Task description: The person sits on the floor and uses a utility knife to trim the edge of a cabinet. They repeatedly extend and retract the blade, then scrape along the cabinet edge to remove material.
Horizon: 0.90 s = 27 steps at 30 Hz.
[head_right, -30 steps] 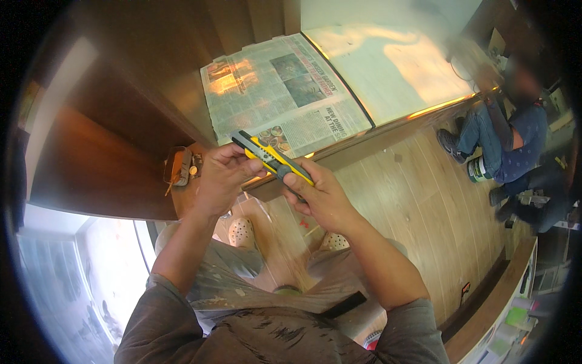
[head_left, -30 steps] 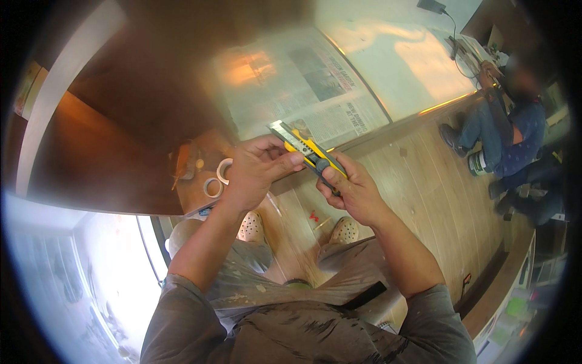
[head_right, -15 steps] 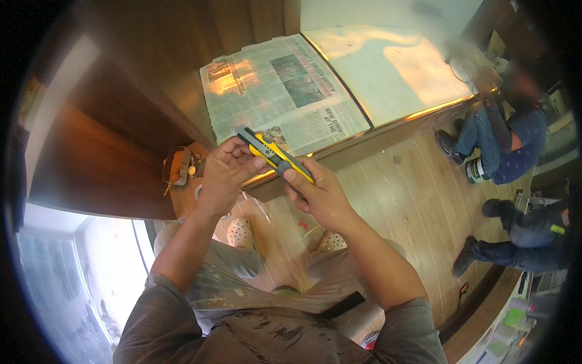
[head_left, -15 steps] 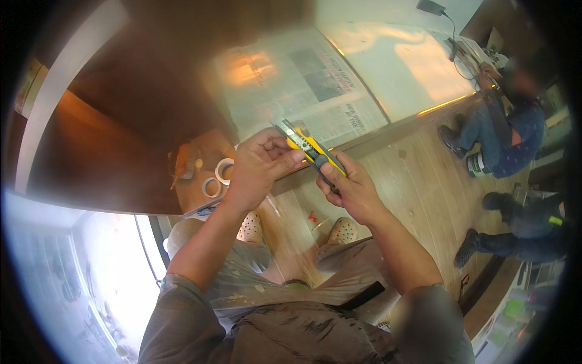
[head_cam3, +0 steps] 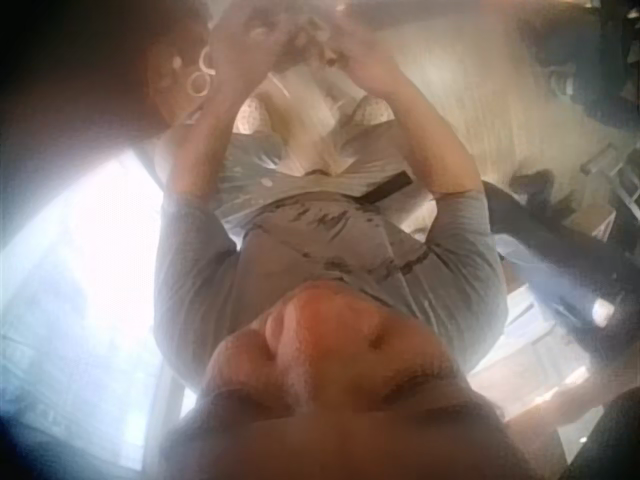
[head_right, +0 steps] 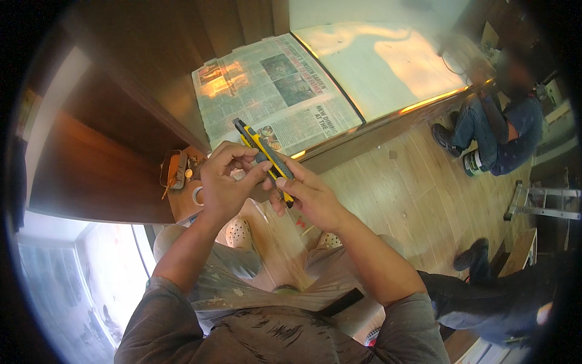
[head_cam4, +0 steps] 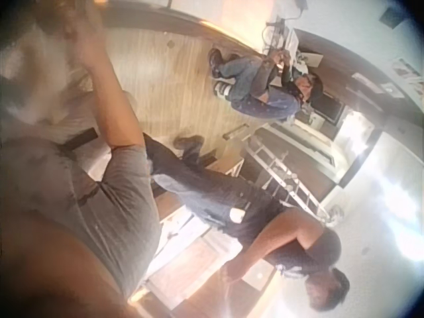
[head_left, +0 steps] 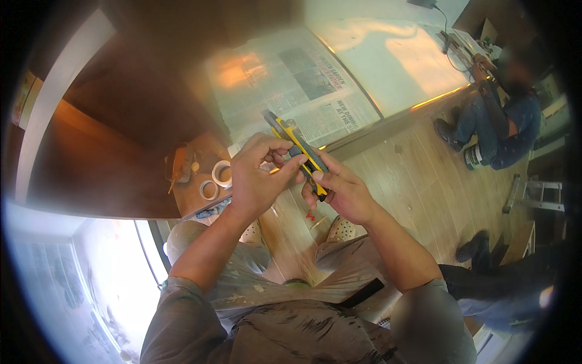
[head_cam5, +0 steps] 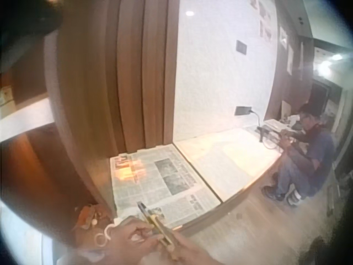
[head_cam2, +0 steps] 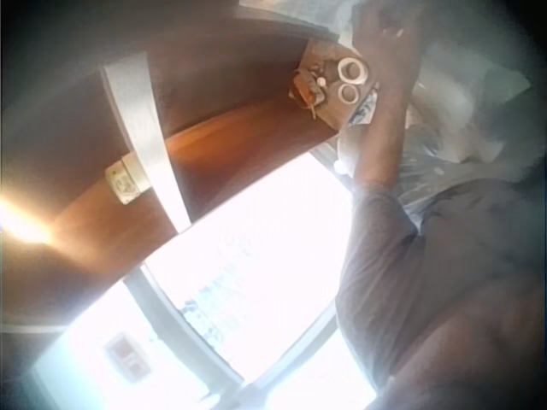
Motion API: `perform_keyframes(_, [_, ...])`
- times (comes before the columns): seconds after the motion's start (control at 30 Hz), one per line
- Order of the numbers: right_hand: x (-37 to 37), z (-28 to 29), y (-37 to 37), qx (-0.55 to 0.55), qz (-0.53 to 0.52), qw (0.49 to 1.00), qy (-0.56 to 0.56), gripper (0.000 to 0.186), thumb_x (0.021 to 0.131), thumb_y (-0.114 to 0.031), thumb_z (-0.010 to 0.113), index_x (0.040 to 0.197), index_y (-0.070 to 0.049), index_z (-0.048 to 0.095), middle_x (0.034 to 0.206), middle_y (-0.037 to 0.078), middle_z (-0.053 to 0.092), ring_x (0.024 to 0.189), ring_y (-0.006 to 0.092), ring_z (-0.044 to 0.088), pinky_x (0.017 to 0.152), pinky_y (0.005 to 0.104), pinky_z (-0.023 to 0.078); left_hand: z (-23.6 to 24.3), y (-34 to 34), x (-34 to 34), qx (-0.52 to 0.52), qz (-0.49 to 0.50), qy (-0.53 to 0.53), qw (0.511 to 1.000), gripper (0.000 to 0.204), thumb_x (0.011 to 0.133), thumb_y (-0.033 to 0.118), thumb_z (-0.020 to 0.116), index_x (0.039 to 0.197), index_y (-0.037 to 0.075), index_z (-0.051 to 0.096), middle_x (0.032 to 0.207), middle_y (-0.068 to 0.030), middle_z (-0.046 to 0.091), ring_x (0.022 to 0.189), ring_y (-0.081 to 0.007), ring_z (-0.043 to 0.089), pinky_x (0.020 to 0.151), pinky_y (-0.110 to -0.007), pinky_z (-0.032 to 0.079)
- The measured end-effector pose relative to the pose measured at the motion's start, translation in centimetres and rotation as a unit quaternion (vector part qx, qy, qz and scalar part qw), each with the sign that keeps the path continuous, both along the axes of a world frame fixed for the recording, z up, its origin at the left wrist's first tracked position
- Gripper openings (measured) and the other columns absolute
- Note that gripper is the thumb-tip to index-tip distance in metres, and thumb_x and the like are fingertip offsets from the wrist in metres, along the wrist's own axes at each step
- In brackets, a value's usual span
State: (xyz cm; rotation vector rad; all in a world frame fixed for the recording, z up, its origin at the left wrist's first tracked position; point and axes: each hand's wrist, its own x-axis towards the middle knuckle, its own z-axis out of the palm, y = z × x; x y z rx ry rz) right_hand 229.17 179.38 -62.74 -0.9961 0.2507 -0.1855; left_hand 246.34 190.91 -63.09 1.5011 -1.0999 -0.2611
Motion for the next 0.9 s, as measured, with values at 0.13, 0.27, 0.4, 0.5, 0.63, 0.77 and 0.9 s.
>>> perform_keyframes(0.13, [0.1,0.0,-0.3,0.016,0.02,1.0,-0.013,0.051,0.109,-0.024,0.052,0.155,-0.004,0.042,0.111,0.007,0.062,0.082,0.0157,0.06,0.072,0.0305,0.049,0.0,0.1,0.0,0.004,-0.015,0.008,1.0,0.028,0.084,-0.001,0.085,0.11,-0.002,0.075,0.106,-0.009,0.066,0.091,-0.0128,0.066,0.079,-0.026,0.058])
perform_keyframes(0.27, [0.0,0.0,-0.6,0.0,0.025,1.0,-0.012,0.046,0.112,-0.033,0.049,0.148,-0.003,0.048,0.108,0.006,0.063,0.078,0.015,0.059,0.069,0.0289,0.048,0.3,0.4,0.6,0.024,-0.064,0.003,0.998,0.033,0.085,-0.007,0.081,0.117,-0.004,0.075,0.114,-0.0091,0.064,0.099,-0.0134,0.065,0.088,-0.027,0.057])
perform_keyframes(0.4, [-0.1,-0.2,-0.6,0.008,0.019,1.0,-0.004,0.048,0.114,-0.043,0.047,0.141,-0.004,0.053,0.105,0.005,0.063,0.075,0.0141,0.059,0.066,0.0273,0.047,0.6,0.4,0.7,0.034,-0.078,0.015,0.996,0.035,0.084,-0.007,0.081,0.118,-0.004,0.075,0.116,-0.0092,0.064,0.1,-0.0143,0.064,0.091,-0.028,0.057])
perform_keyframes(0.5, [0.1,-0.3,-0.5,-0.012,0.007,1.0,-0.004,0.056,0.114,-0.05,0.043,0.141,-0.002,0.051,0.107,0.008,0.062,0.07,0.0134,0.055,0.061,0.0258,0.043,1.2,0.0,-0.1,-0.015,-0.033,0.01,0.999,0.033,0.082,0.003,0.087,0.113,0.0,0.077,0.106,-0.0092,0.068,0.092,-0.0155,0.067,0.079,-0.029,0.058])
perform_keyframes(0.63, [0.0,-0.2,-0.6,-0.013,0.023,1.0,-0.013,0.052,0.114,-0.047,0.046,0.144,-0.005,0.052,0.105,0.004,0.062,0.074,0.0126,0.056,0.064,0.0262,0.044,0.7,0.4,0.0,0.03,-0.001,0.0,1.0,0.034,0.082,-0.001,0.087,0.115,-0.002,0.077,0.108,-0.009,0.068,0.092,-0.0143,0.067,0.085,-0.028,0.058])
perform_keyframes(0.77, [-0.1,0.1,-0.4,-0.023,0.025,0.999,-0.002,0.056,0.114,-0.047,0.046,0.152,-0.006,0.047,0.107,0.004,0.06,0.076,0.0125,0.054,0.065,0.0257,0.043,0.3,0.3,0.0,0.016,-0.009,0.008,1.0,0.032,0.083,-0.001,0.087,0.114,0.0,0.078,0.108,-0.0098,0.07,0.091,-0.0146,0.068,0.085,-0.028,0.058])
perform_keyframes(0.9, [-0.3,-0.2,-0.5,-0.031,0.026,0.999,0.004,0.06,0.114,-0.047,0.045,0.158,-0.007,0.042,0.107,0.004,0.059,0.076,0.0126,0.054,0.065,0.0258,0.043,1.2,0.5,-0.2,0.023,-0.02,-0.019,0.999,0.036,0.083,-0.004,0.085,0.119,0.001,0.078,0.113,-0.0111,0.071,0.094,-0.0155,0.069,0.091,-0.029,0.058])
